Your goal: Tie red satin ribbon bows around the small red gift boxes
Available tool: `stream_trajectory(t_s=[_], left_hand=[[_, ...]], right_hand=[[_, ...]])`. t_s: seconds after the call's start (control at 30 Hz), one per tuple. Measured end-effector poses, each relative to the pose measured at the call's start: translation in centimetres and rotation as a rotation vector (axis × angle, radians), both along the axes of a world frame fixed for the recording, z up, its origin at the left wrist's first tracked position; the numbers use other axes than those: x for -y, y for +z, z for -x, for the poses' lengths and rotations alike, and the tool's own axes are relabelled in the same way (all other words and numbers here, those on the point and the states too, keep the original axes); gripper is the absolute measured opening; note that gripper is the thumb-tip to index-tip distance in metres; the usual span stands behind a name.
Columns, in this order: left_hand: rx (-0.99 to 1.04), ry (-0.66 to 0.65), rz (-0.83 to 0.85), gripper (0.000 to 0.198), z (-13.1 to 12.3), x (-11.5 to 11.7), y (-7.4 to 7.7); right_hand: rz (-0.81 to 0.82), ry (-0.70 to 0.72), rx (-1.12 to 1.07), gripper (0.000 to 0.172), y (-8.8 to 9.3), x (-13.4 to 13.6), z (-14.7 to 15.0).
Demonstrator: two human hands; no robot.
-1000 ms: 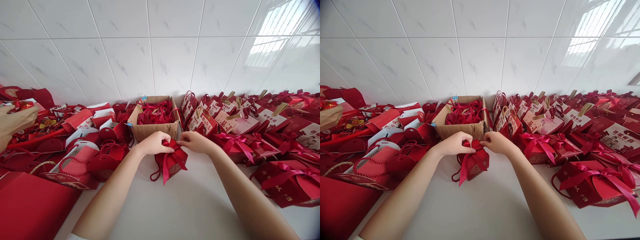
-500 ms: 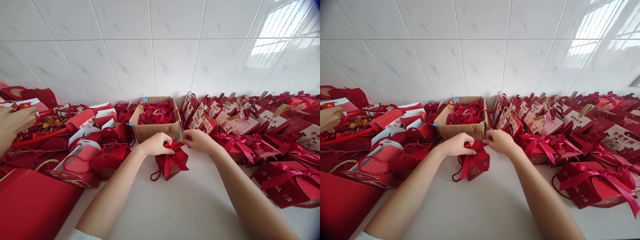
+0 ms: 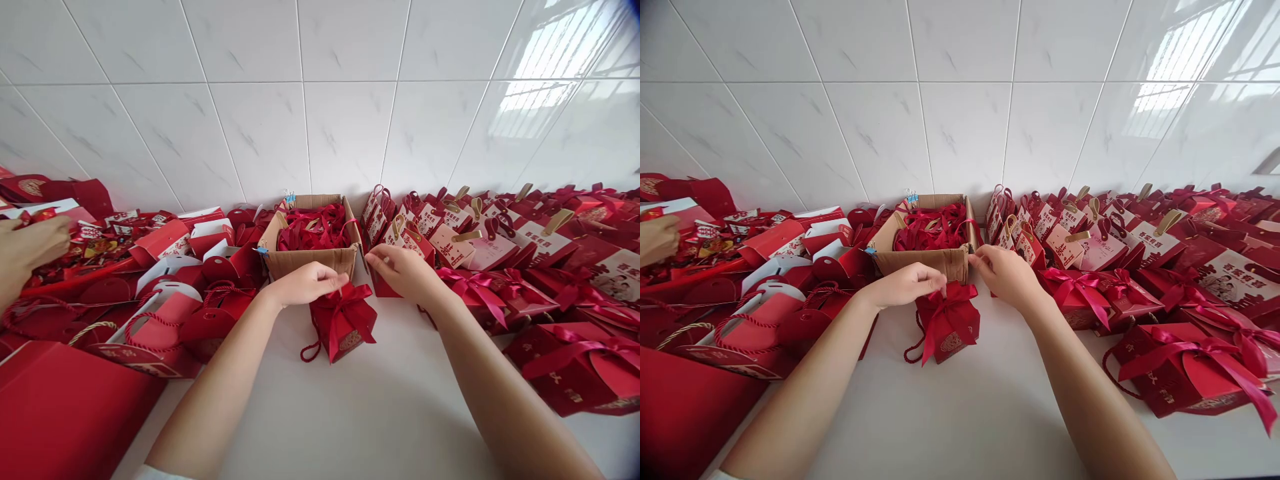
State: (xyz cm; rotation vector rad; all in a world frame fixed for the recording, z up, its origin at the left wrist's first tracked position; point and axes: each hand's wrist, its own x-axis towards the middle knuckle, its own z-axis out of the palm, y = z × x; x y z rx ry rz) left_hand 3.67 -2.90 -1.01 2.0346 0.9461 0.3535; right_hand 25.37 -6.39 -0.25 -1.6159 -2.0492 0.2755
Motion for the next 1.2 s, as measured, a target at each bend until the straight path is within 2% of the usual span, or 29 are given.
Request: stream_trajectory(t_s=[0.07,0.13,0.23,0.3,0.43,0.6,0.9,1.2], left_hand=[[0.040,0.065,0.032,0.058,0.0,-0.1,-0.1],[0.050,0.121,0.037,0.064,-0.1,-0.3,-0.3],[0.037,0.124,0.031,0.064,-0.1,-0.3,-0.3],[0.029,0.125,0.041,0.062,0.0,-0.3,-0.3],[0.006,0.123,0.045,0.055,0.3,-0.2,-0.2],[-0.049,0.087,-0.029,0.047,0.3,-0.1,0.0],[-0.176,0.086,-0.208,0.042,0.8,-0.3,0.0],[-0.284,0.017,-0.352,0.037,0.8,-0.4,-0.2]], right_hand=[[-0.072,0.036,-0.068,0.031,0.1,0.2,0.2],[-0.100,0.131,-0.107,0.025,-0.2,0.4,0.9],[-0.128,0.266,-0.056,0.015,-1.2,0.8,2.4],[-0.150,0.297,0.005,0.012,-1.9,1.0,3.4],[-0.121,0.274,0.038,0.016,-2.8,1.0,4.6],[-0.088,0.208,0.003,0.021,-3.1,0.8,4.7],[-0.056,0.240,-0.021,0.024,-3.3,1.0,4.9],[-0.064,0.300,-0.045,0.023,-3.5,0.9,4.8]])
